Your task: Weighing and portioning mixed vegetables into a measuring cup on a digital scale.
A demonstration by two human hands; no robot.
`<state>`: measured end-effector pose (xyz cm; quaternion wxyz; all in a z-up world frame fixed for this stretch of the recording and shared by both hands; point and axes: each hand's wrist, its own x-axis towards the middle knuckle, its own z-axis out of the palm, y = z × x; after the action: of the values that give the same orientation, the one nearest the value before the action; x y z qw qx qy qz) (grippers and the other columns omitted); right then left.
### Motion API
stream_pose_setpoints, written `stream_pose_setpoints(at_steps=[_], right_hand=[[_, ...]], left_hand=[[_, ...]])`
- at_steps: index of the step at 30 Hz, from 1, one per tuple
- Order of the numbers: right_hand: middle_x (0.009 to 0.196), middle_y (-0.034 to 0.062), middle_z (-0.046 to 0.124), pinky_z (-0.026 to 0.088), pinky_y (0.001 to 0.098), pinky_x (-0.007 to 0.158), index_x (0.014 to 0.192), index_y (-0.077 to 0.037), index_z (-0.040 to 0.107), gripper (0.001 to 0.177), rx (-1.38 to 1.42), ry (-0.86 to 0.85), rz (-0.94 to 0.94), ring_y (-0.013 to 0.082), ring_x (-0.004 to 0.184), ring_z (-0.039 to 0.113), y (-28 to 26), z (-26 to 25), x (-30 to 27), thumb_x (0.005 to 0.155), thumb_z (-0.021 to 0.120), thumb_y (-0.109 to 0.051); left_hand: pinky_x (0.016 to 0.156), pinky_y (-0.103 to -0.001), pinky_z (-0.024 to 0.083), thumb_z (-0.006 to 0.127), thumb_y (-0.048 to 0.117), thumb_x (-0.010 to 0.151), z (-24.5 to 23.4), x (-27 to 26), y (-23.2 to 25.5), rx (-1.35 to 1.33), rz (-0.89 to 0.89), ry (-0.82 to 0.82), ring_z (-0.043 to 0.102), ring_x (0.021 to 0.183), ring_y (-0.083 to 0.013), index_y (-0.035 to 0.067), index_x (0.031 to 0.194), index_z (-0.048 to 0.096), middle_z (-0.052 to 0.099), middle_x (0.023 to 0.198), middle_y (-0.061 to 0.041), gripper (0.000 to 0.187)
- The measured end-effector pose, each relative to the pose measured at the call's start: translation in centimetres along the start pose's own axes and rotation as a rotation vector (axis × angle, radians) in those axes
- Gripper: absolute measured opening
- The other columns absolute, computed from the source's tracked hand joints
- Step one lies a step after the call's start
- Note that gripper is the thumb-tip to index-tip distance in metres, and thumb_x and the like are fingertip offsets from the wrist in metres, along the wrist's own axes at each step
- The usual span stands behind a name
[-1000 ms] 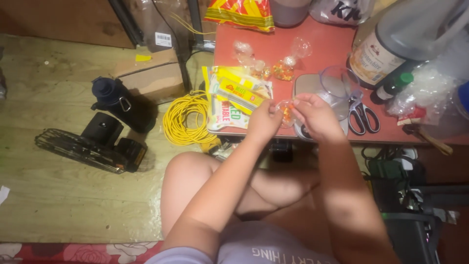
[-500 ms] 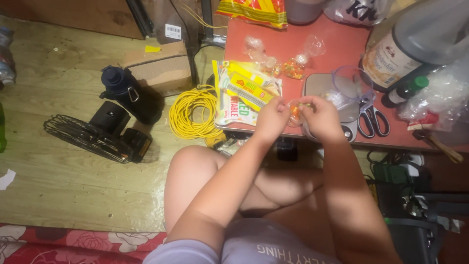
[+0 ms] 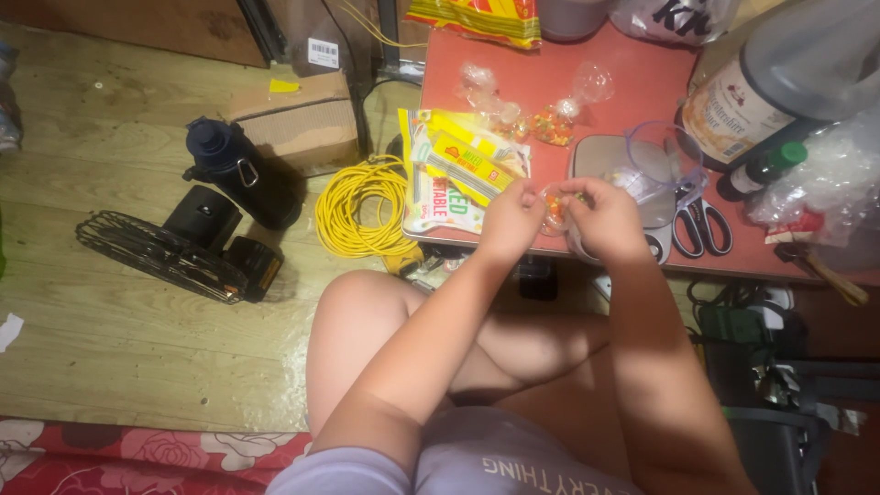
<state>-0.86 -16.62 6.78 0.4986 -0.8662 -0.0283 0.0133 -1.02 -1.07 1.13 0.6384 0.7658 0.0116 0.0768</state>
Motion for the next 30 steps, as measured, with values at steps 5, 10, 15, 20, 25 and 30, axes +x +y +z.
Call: stream_pose_setpoints(at_steps=[5,10,15,20,25,30], right_hand=[[0.091,0.0061,0.075,0.057,0.0281,0.067,0.114,-0.002,0.072,0.02,-0.028,-0.043,-0.02,0.0087,0.075,0.068,-1.7,0.0,-0.5,0.096,0.065,-0.006],[0.091,0.0075,0.077,0.057,0.0286,0.07,0.115,-0.003,0.073,0.022,-0.136,-0.039,-0.022,0.0097,0.074,0.071,-1.7,0.0,-0.3,0.095,0.064,-0.005],[0.097,0.0084,0.077,0.056,0.0293,0.071,0.115,-0.001,0.071,0.02,-0.066,-0.01,-0.029,0.0107,0.076,0.068,-1.1,0.1,0.2,0.098,0.065,-0.01],[0.103,0.0065,0.077,0.055,0.0269,0.08,0.116,0.0,0.07,0.02,-0.042,0.004,-0.114,0.0088,0.088,0.068,0.4,-0.1,0.4,0.101,0.059,-0.008],[0.104,0.006,0.077,0.054,0.0268,0.085,0.117,0.0,0.07,0.025,-0.066,-0.01,-0.129,0.0095,0.092,0.067,-0.4,-0.2,-0.4,0.099,0.052,-0.002],[0.095,0.0082,0.075,0.056,0.0286,0.068,0.116,-0.002,0.071,0.025,-0.044,0.012,0.018,0.0104,0.073,0.068,-3.1,0.6,-1.5,0.102,0.051,-0.005]], left_hand=[[0.08,-0.035,0.058,0.066,0.021,0.09,0.1,0.2,-0.3,-0.016,-0.014,-0.001,0.074,0.086,-0.0246,0.0,0.124,0.064,0.075,0.096,-0.013,0.04],[0.08,-0.035,0.058,0.065,0.021,0.09,0.2,0.2,-0.6,-0.021,-0.007,0.003,0.074,0.087,-0.0245,0.001,0.125,0.063,0.075,0.097,-0.012,0.04],[0.08,-0.035,0.058,0.065,0.021,0.09,0.0,0.1,-0.1,-0.01,-0.039,-0.003,0.074,0.087,-0.0249,0.002,0.123,0.066,0.076,0.096,-0.013,0.038],[0.079,-0.035,0.058,0.066,0.021,0.091,0.3,0.3,-0.7,-0.014,-0.015,0.011,0.074,0.086,-0.0245,0.002,0.123,0.065,0.075,0.096,-0.013,0.038],[0.076,-0.036,0.058,0.066,0.019,0.089,0.2,0.1,-0.6,-0.032,-0.02,-0.006,0.074,0.083,-0.0256,0.002,0.12,0.065,0.075,0.094,-0.013,0.036],[0.077,-0.037,0.057,0.067,0.021,0.09,0.6,0.3,-1.0,-0.002,0.003,-0.012,0.074,0.085,-0.0271,0.004,0.117,0.066,0.075,0.095,-0.013,0.032]])
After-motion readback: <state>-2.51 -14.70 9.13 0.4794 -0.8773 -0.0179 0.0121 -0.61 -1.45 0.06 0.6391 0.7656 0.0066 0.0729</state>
